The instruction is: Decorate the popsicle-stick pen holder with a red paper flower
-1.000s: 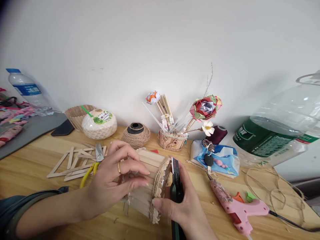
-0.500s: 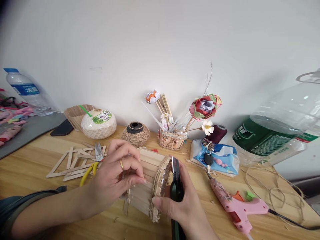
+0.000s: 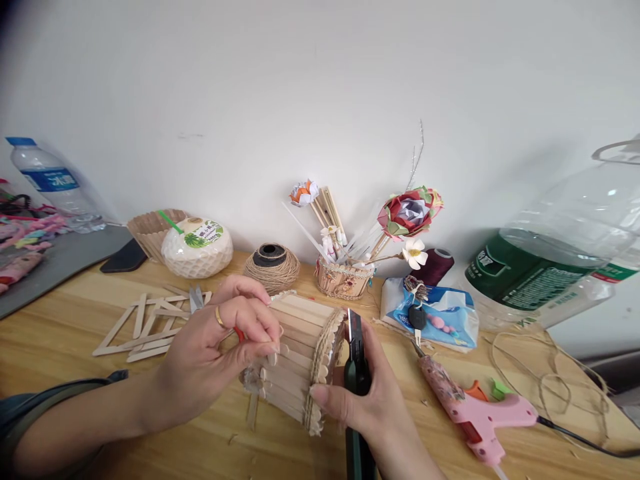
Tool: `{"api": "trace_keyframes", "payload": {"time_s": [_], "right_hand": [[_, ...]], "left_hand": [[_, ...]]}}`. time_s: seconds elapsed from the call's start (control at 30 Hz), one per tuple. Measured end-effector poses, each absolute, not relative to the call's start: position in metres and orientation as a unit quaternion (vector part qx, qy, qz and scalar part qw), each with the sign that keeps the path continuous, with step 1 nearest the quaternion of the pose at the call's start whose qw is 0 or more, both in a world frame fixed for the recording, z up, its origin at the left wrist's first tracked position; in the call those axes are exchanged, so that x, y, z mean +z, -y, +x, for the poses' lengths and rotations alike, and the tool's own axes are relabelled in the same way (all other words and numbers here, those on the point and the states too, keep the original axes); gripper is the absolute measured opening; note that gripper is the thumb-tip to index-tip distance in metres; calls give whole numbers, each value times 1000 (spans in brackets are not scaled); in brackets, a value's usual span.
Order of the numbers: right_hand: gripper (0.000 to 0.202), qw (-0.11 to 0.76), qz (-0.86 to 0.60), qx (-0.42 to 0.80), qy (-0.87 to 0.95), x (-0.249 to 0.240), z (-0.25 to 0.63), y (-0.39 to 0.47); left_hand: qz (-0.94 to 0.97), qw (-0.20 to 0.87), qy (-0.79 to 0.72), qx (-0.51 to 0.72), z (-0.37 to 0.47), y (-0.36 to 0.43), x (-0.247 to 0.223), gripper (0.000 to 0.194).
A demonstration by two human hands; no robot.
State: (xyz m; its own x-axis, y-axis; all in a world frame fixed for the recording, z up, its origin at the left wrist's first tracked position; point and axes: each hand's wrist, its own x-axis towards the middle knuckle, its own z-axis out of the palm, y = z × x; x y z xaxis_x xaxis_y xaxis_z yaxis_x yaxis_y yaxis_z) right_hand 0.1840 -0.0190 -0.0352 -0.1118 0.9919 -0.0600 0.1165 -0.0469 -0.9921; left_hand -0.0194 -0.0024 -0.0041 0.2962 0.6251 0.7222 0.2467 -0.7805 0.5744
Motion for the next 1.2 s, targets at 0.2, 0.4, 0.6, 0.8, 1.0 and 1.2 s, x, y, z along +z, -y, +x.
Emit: {"api": "trace_keyframes", "payload": {"time_s": [0.2, 0.4, 0.6, 0.8, 1.0, 1.2], "right_hand": [[84, 440, -514, 531, 511, -31, 182, 19], [78, 457, -507, 535, 497, -27, 179, 19], [86, 433, -514, 514, 533, -34, 184, 19], [83, 446, -519, 487, 543, -35, 183, 18], [87, 438, -537, 490, 530, -32, 179, 20], [79, 457, -525, 481, 533, -32, 179, 20]], "left_hand": [[719, 439, -236, 485, -30, 13, 8, 21], [594, 606, -180, 497, -40, 20, 23, 18], [809, 146, -299, 484, -27, 7, 13, 12], [855, -72, -304, 413, -21, 9, -1, 14], [883, -214, -255, 329, -20, 10, -10, 15], [869, 81, -292, 392, -24, 2, -2, 16]]}}
